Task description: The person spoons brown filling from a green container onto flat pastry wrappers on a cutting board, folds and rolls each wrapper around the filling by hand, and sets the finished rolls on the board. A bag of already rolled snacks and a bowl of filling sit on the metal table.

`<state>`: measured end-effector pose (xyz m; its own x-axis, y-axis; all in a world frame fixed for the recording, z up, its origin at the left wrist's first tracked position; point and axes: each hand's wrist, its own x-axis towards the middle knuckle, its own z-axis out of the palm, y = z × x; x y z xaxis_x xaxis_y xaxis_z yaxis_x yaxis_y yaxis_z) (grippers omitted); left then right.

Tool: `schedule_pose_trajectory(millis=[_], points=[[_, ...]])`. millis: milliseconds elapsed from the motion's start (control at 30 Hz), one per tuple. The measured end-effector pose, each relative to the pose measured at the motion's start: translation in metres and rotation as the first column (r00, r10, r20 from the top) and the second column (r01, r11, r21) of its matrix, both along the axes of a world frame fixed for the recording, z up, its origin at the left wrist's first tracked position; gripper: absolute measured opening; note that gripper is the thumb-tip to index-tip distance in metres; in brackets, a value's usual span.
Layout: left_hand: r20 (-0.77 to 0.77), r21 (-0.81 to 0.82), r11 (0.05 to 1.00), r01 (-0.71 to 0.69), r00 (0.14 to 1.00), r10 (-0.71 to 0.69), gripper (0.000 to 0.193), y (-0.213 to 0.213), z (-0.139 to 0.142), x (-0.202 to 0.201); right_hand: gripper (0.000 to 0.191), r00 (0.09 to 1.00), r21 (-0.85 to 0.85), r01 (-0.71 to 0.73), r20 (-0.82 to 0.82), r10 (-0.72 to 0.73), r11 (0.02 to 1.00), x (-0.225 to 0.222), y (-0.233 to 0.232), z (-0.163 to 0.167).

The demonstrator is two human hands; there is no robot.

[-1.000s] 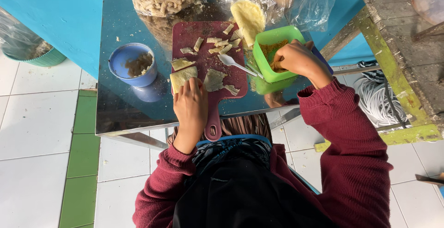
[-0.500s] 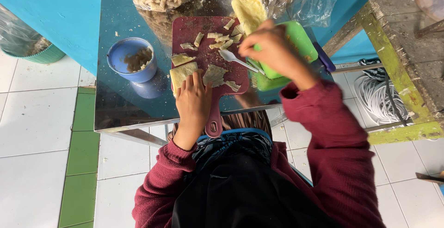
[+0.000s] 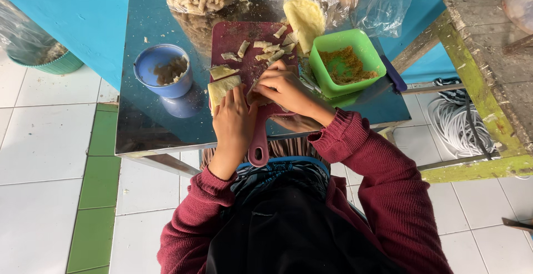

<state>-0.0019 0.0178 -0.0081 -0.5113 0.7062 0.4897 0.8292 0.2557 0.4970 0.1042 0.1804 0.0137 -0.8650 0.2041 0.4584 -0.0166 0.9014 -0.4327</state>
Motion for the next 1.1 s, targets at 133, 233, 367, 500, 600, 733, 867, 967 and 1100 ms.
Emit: schedule_pose_trajectory(millis=[133,233,367,500,600,733,867,967,1100], points=[[-0.045,0.019,0.999,-0.03,0.999,0.031,0.036,0.001,0.002,0.001,0.011,1.0,-0.013,0.017,-0.018,-0.017,1.0,-0.003,-0.004,0.003],[-0.039,0.044,0.998,-0.039,0.998,0.041,0.029,0.0,0.005,0.001,0.011,0.999,-0.055,0.044,-0.002,-0.044,0.998,-0.003,-0.005,0.008],[-0.033,0.088,0.996,-0.023,0.999,0.026,0.027,-0.002,0.007,-0.001,0.008,0.999,-0.044,0.042,-0.015,-0.043,0.998,0.0,-0.002,0.01],[-0.024,0.143,0.99,-0.017,0.999,0.021,0.023,0.002,0.009,0.0,0.01,0.993,0.111,0.111,-0.047,-0.106,0.988,0.003,-0.003,0.008],[-0.01,0.145,0.989,-0.016,1.0,0.018,0.024,0.008,0.011,-0.001,0.014,0.989,0.058,0.126,-0.085,-0.121,0.99,0.007,-0.001,0.006],[0.106,0.038,0.999,-0.012,0.994,0.008,0.026,0.014,0.009,0.002,0.013,0.961,0.076,0.272,-0.071,-0.267,0.959,0.018,-0.004,0.0],[0.134,0.146,0.987,0.066,0.987,-0.086,0.02,0.01,0.006,0.005,0.017,0.939,0.087,0.342,-0.003,-0.343,0.936,0.022,-0.003,-0.005],[0.076,0.108,0.992,0.072,0.994,-0.081,0.013,0.008,0.007,0.004,0.017,0.945,0.012,0.325,0.039,-0.325,0.946,0.02,0.001,-0.006],[-0.051,0.117,0.989,0.09,0.995,-0.085,0.015,0.008,0.008,0.004,0.017,0.946,-0.017,0.321,0.061,-0.32,0.947,0.016,0.006,-0.01]])
